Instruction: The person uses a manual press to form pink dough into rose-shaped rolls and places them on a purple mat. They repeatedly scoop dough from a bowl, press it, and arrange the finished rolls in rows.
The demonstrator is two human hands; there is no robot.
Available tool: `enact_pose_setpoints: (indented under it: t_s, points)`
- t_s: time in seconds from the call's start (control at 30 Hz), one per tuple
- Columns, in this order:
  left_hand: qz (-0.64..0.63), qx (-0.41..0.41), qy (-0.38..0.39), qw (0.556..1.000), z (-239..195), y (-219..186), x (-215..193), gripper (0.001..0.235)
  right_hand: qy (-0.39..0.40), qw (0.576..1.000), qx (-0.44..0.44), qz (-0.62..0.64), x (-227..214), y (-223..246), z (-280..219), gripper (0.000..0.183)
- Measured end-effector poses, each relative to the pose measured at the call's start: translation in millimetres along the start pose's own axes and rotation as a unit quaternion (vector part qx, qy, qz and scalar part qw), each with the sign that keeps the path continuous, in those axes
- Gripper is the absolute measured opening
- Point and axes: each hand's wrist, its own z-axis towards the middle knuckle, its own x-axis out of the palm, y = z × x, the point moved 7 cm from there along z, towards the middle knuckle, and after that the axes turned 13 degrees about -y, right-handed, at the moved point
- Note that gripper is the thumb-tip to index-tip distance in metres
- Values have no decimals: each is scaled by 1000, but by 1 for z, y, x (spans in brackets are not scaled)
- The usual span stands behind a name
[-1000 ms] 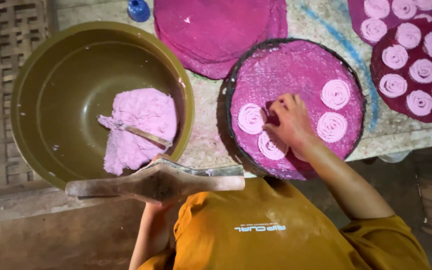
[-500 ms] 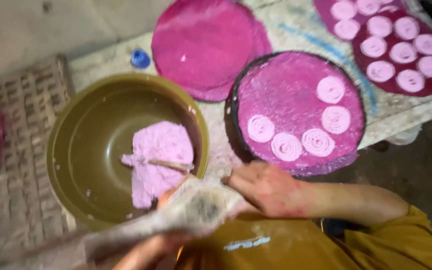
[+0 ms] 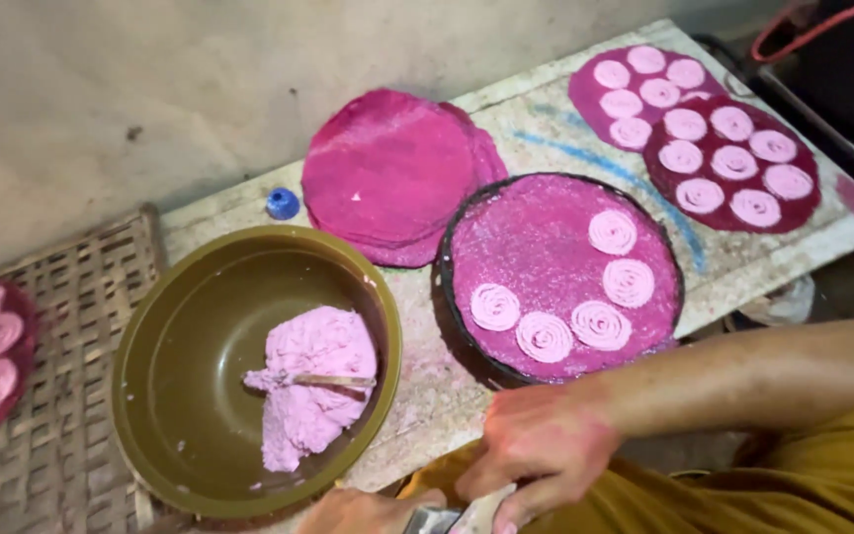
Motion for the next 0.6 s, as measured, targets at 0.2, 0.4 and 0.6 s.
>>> enact_pose_setpoints:
  t_s: [0.2,0.4,0.6]
  points:
    - [-5,-11,-65,998,-37,1,-34,39,-39,993,-3,112,-36,0,-26,47]
    - [-205,-90,84,971,-59,-7,-48,42,-217,781,-294,-507,-106,-12,-25,17]
    - [-249,18,149,957,-40,-8,54,46,-230,700,-356,-575,-119,-20,34,15]
